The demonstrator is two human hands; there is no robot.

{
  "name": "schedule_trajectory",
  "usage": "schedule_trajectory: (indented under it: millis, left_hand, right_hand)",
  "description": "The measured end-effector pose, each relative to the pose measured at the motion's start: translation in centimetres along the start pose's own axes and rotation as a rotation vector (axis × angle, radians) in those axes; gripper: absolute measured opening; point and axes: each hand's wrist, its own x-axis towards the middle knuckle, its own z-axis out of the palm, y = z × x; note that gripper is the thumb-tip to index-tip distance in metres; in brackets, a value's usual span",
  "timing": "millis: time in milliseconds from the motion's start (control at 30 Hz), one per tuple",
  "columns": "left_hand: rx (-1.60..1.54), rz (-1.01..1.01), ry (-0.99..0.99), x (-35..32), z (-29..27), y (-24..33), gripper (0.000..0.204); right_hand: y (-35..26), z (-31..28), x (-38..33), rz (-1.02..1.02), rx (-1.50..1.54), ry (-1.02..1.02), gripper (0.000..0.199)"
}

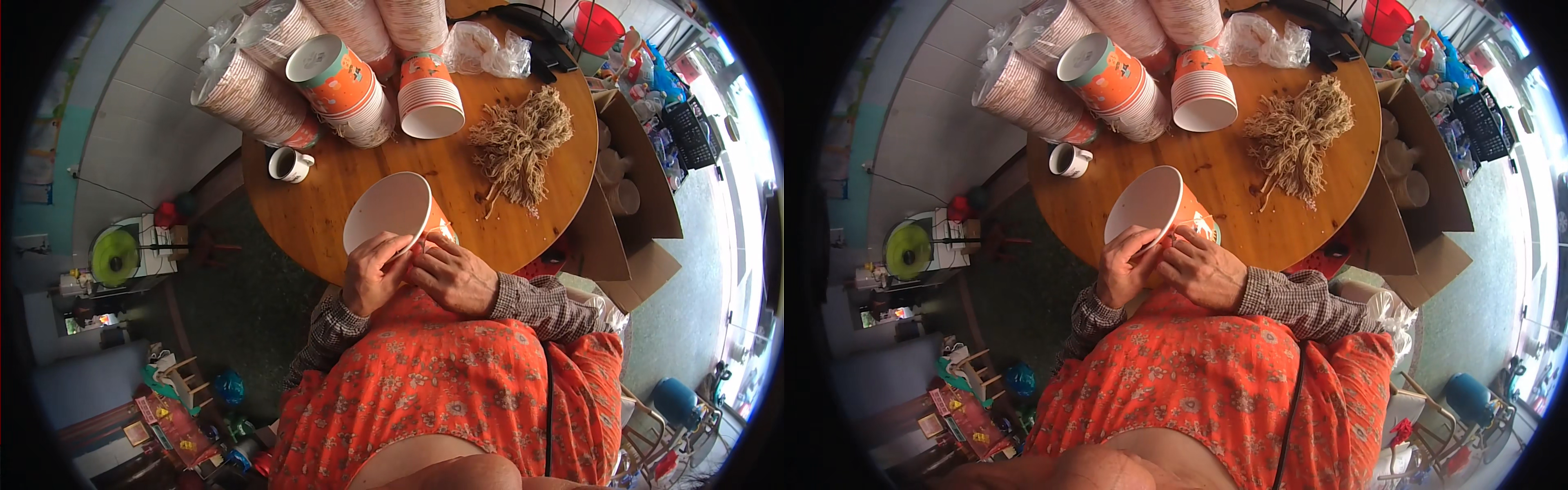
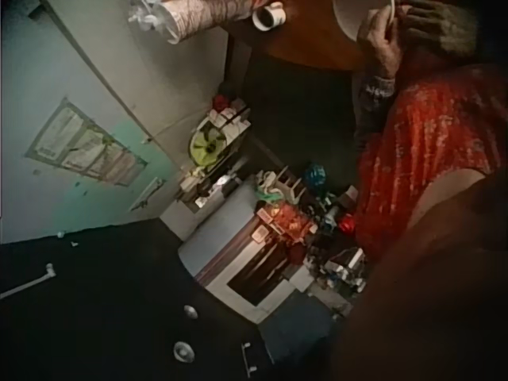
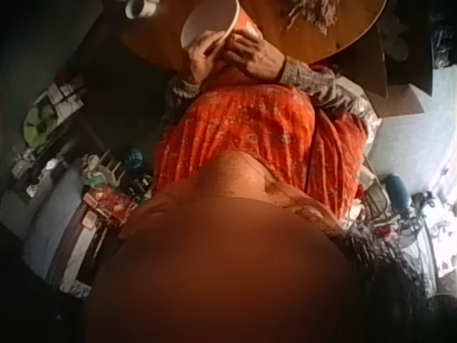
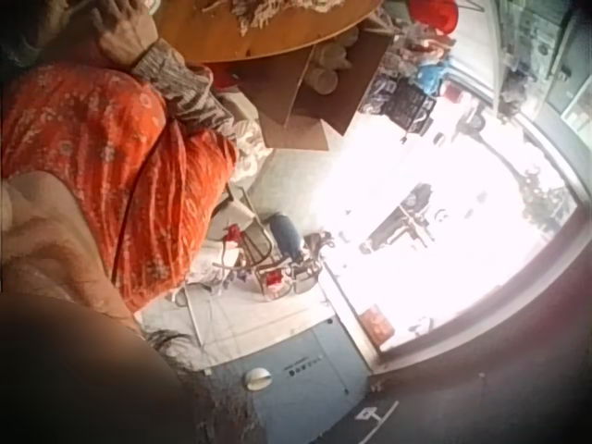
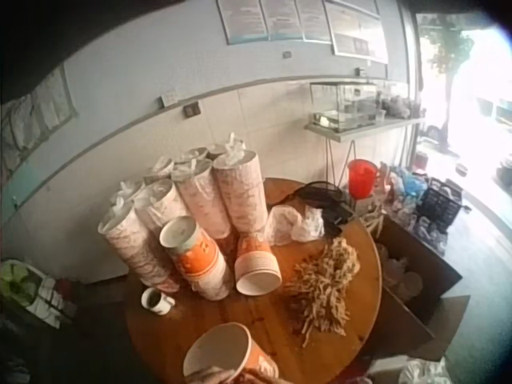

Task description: The person is placing small amounts of dried stringy roots into paper bowls for packaging.

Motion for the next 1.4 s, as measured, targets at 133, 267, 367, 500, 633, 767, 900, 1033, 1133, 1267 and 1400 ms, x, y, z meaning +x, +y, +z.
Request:
schedule_trajectory:
  millis: [133, 267, 367, 500, 633, 767, 900, 1033, 1133, 1267, 1400]
  left_hand:
    - [-0.004, 0.056, -0.021, 0.2, -0.2, -0.3, 0.021]
    - [-0.007, 0.047, -0.02, -0.4, 0.0, -0.7, 0.02]
    - [-0.038, -0.085, 0.047, -0.6, 0.0, -0.9, 0.018]
    - [-0.116, -0.156, 0.12, -0.4, -0.3, -0.9, 0.017]
    - [-0.096, -0.128, 0.106, 0.1, -0.3, -0.4, 0.018]
    - [-0.065, -0.124, 0.102, 0.1, 0.0, -0.2, 0.018]
    - [-0.066, -0.131, 0.082, 0.2, 0.2, 0.1, 0.018]
    - [-0.054, -0.127, 0.08, 0.1, 0.4, 0.0, 0.018]
    - [-0.063, -0.132, 0.077, 0.2, 0.4, 0.2, 0.018]
    - [-0.07, -0.103, 0.092, 0.3, 0.6, 0.4, 0.017]
    - [-0.033, -0.079, 0.077, -0.2, 0.9, 0.3, 0.018]
  right_hand:
    - [0.8, -0.3, 0.4, -0.026, 0.019, 0.021, 0.022]
    - [2.1, -2.9, 0.7, 0.199, 0.58, -0.011, 0.016]
    - [3.2, -3.3, -1.5, 0.763, 1.212, 0.07, 0.005]
    - [4.1, -1.2, -3.4, 0.909, 1.232, 0.282, 0.006]
    - [2.8, 0.8, -2.4, 0.873, 1.245, 0.507, 0.007]
    - [2.6, 1.9, -1.9, 0.869, 1.154, 0.533, 0.008]
    - [2.5, 2.1, -1.6, 0.876, 0.942, 0.515, 0.009]
    - [2.3, 2.0, -1.1, 0.811, 0.791, 0.508, 0.009]
    - [2.1, 1.5, -0.8, 0.779, 0.706, 0.488, 0.008]
    - [2.0, 1.4, -0.9, 0.745, 0.663, 0.495, 0.008]
    - [1.9, 1.3, -0.5, 0.651, 0.558, 0.502, 0.011]
